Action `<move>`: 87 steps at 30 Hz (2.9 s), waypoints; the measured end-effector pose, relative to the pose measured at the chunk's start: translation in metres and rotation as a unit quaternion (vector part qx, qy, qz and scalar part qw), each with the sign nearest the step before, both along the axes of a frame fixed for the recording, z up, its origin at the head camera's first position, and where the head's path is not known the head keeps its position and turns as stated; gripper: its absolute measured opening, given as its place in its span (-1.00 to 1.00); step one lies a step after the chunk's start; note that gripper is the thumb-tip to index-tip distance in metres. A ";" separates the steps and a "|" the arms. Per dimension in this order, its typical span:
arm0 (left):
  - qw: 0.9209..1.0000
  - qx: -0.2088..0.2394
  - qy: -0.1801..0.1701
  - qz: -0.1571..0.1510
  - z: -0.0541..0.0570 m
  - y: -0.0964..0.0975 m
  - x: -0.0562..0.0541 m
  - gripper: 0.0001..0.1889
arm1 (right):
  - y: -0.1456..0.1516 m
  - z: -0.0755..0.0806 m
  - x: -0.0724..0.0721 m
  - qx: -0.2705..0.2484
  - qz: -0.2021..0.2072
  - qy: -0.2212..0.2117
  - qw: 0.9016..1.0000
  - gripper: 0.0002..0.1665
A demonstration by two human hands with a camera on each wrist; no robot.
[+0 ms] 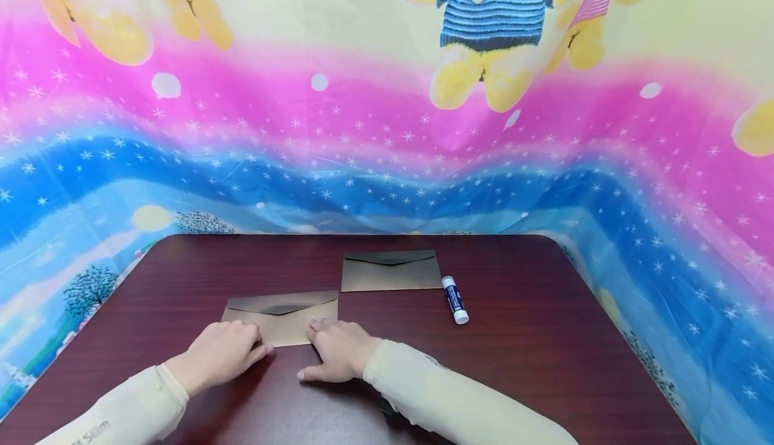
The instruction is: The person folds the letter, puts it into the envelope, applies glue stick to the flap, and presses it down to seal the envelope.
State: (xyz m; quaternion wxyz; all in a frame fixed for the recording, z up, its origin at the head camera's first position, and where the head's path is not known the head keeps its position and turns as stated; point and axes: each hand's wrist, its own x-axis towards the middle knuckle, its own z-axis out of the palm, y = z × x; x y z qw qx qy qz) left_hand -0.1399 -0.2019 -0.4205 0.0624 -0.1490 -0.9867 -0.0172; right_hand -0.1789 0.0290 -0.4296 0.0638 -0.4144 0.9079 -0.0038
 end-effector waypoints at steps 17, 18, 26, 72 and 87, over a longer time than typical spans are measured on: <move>0.998 0.010 -0.065 0.021 0.004 -0.014 -0.028 -0.65 | -0.027 0.006 -0.030 0.022 -0.044 -0.025 0.998 -0.07; 0.997 0.010 -0.072 0.023 0.004 -0.014 -0.030 -0.66 | -0.028 0.007 -0.032 0.025 -0.050 -0.031 0.998 -0.07; 0.993 0.002 -0.112 0.037 0.008 -0.010 -0.047 -0.70 | -0.032 0.009 -0.048 0.031 -0.086 -0.044 0.995 -0.09; 0.986 0.034 -0.153 0.057 0.008 -0.014 -0.088 -0.75 | -0.040 0.008 -0.077 0.034 -0.125 -0.058 0.990 -0.04; 0.984 0.076 -0.154 0.054 0.011 -0.018 -0.090 -0.72 | -0.032 0.019 -0.084 -0.048 -0.126 -0.095 0.986 -0.17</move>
